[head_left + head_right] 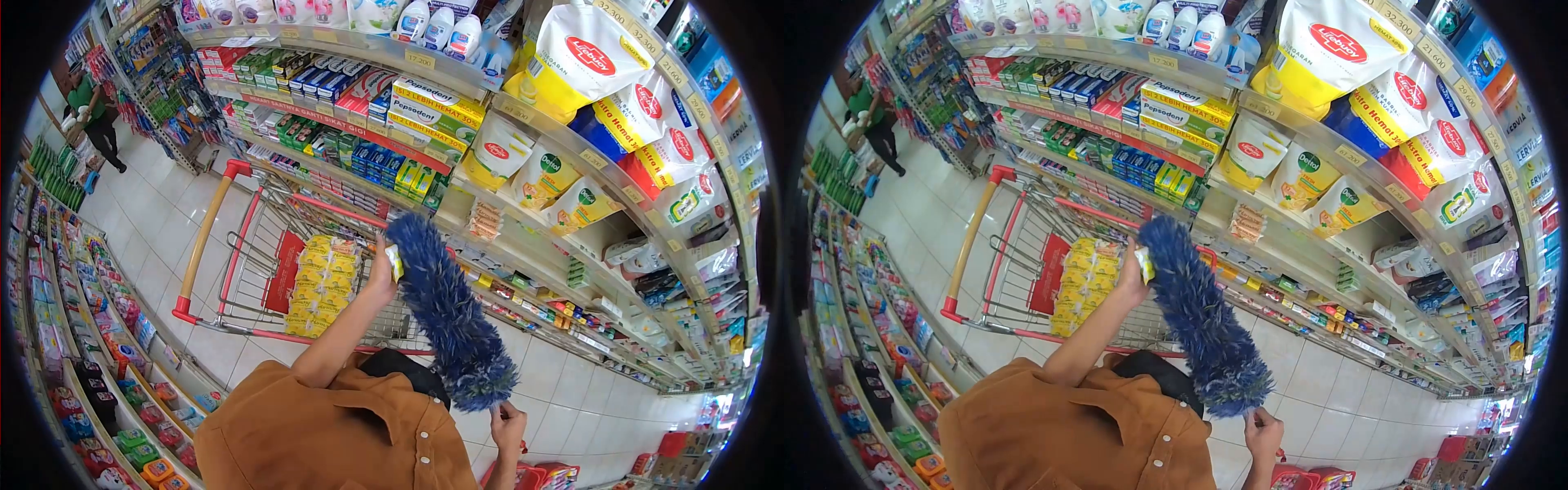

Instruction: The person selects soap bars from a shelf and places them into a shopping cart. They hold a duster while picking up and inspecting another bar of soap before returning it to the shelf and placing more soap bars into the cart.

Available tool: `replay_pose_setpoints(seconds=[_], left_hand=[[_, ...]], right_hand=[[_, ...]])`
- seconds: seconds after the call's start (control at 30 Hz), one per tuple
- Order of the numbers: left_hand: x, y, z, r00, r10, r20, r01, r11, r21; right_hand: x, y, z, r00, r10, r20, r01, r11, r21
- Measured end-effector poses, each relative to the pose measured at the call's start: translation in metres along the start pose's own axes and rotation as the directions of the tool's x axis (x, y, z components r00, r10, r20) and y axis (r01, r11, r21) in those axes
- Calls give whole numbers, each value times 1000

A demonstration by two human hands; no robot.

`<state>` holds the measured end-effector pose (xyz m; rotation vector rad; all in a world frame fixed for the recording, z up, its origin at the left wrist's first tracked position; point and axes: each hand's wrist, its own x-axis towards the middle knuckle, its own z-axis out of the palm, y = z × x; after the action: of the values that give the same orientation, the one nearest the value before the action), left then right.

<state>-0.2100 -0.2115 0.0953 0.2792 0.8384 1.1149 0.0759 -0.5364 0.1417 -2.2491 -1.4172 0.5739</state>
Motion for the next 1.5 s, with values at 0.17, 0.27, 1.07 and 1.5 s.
replay_pose_setpoints(seconds=[0.17,0.27,1.07,1.5], left_hand=[[1,7,-9,984,-133,116,149,979,-143],[-17,22,10,993,-86,83,97,984,-147],[43,5,-20,987,86,139,-36,944,-327],[-12,37,14,994,-69,90,92,956,-278]], right_hand=[[0,0,-5,996,-91,14,91,995,-29],[7,-4,6,991,-57,-124,63,997,44],[17,17,10,991,-135,-21,136,989,52],[24,-2,4,996,-40,-80,45,998,54]])
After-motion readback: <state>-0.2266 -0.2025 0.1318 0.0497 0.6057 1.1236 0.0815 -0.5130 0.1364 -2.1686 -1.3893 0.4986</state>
